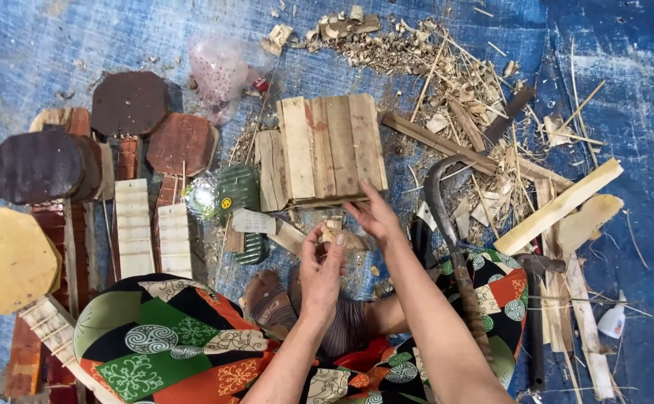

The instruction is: Shaving thin strips of wood from a block using a large curved hand tool.

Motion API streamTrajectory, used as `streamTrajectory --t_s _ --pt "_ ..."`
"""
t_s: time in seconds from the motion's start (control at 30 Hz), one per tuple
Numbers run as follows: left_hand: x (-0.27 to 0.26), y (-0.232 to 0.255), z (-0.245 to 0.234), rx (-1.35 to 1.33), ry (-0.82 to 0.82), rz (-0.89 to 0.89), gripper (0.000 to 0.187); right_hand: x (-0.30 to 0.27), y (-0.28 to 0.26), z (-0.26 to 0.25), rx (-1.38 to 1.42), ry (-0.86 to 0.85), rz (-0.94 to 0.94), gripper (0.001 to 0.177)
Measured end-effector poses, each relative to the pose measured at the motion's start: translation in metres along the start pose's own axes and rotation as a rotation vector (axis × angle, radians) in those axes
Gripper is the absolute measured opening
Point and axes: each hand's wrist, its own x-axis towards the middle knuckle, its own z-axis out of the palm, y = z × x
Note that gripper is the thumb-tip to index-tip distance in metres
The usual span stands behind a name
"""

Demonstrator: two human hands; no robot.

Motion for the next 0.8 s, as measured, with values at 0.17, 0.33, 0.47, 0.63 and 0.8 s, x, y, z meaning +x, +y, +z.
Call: streamTrajectory --t_s 0.17,0.33,0.47,0.63,0.8 --pt "0.01 0.001 -0.003 -0.054 0.083 -0.018 0.066 -0.002 -0.005 0.046 -0.111 0.07 -0.058 0.129" --pt "0.018 0.009 0.008 -0.165 0.081 -0.023 0.068 -0.043 -0.031 0.001 -0.89 0.137 -0.25 0.084" --pt "0.031 -0.009 0.008 -0.021 0.013 0.003 0.066 -0.065 -0.063 -0.095 -1.656 0.504 -0.767 0.058" --pt "0.041 -0.009 0.009 -0.014 0.072 0.182 0.048 -0.065 -0.077 -0.15 -1.797 0.541 -0.603 0.057" --pt "0.058 -0.011 0.005 -0.002 0.088 0.227 0.046 -0.101 -0.078 -0.098 -1.631 0.51 -0.491 0.07"
